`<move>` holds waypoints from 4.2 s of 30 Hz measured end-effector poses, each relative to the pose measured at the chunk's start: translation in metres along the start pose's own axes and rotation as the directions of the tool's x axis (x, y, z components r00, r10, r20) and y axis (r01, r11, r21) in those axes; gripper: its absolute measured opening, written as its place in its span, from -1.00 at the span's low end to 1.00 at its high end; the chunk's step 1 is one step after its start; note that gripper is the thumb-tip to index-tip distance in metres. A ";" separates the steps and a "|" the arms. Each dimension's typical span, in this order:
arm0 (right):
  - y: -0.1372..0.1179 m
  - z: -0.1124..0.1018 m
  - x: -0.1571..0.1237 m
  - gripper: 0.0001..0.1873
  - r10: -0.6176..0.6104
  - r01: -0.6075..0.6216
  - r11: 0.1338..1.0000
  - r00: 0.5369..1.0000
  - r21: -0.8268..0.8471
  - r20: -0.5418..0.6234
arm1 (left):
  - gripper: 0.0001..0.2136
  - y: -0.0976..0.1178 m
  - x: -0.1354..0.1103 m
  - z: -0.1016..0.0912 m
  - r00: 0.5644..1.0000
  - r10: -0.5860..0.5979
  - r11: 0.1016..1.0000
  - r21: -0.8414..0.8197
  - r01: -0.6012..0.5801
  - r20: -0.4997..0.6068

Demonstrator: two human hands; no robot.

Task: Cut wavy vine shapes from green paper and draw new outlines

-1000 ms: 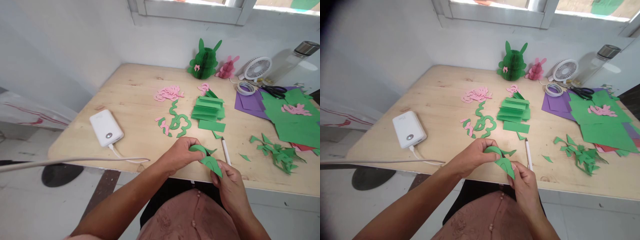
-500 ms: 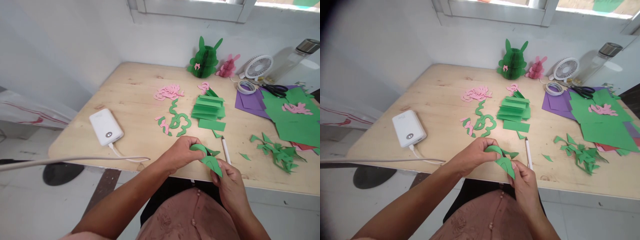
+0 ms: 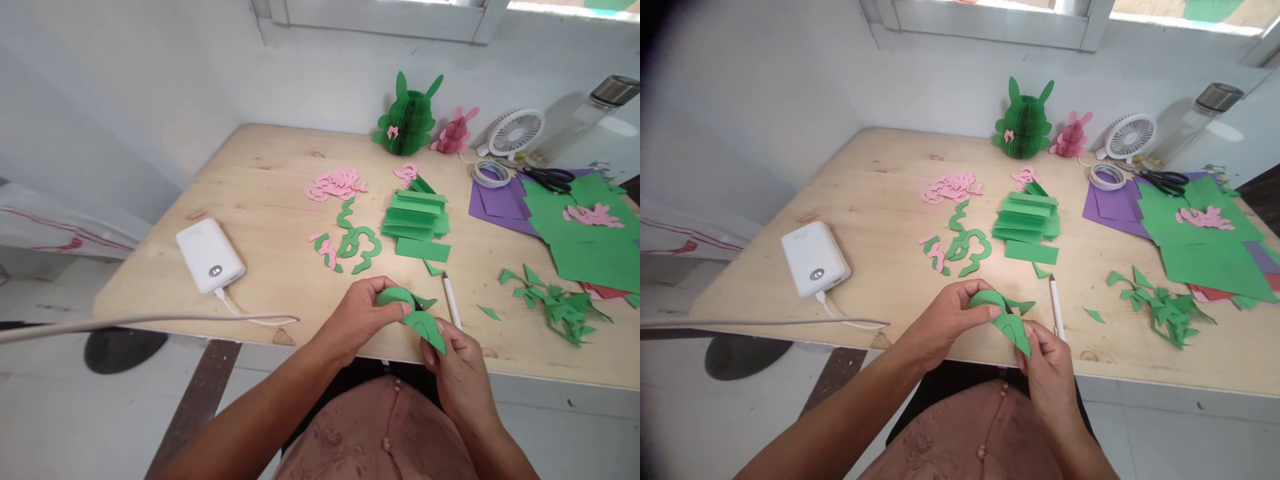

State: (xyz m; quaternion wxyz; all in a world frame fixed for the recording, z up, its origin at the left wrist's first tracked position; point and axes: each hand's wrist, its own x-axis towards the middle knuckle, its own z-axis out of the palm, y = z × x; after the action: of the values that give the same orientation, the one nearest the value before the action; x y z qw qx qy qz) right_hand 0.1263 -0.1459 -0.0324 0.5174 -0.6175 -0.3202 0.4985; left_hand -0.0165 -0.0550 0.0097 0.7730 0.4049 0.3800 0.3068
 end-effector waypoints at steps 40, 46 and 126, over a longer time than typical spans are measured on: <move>-0.003 0.009 -0.002 -0.54 0.010 -0.012 0.999 0.999 -0.053 -0.042 | -0.89 -0.018 -0.007 0.026 0.965 0.030 0.949 -0.296 -0.110 -0.262; -0.003 0.009 -0.002 -0.55 0.038 -0.038 0.999 0.999 0.021 -0.039 | -0.86 -0.016 -0.006 0.025 0.963 0.023 0.962 -0.256 -0.094 -0.269; -0.023 0.009 0.016 -0.69 0.096 -0.057 0.967 0.985 0.247 -0.146 | -0.84 -0.022 -0.016 0.004 0.979 -0.034 0.989 -0.150 0.003 -0.202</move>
State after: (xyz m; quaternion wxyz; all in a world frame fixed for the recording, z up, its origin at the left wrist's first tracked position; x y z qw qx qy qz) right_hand 0.1254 -0.1230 -0.0148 0.5926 -0.5990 -0.1914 0.5034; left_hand -0.0180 -0.0796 -0.0028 0.7609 0.3091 0.4370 0.3669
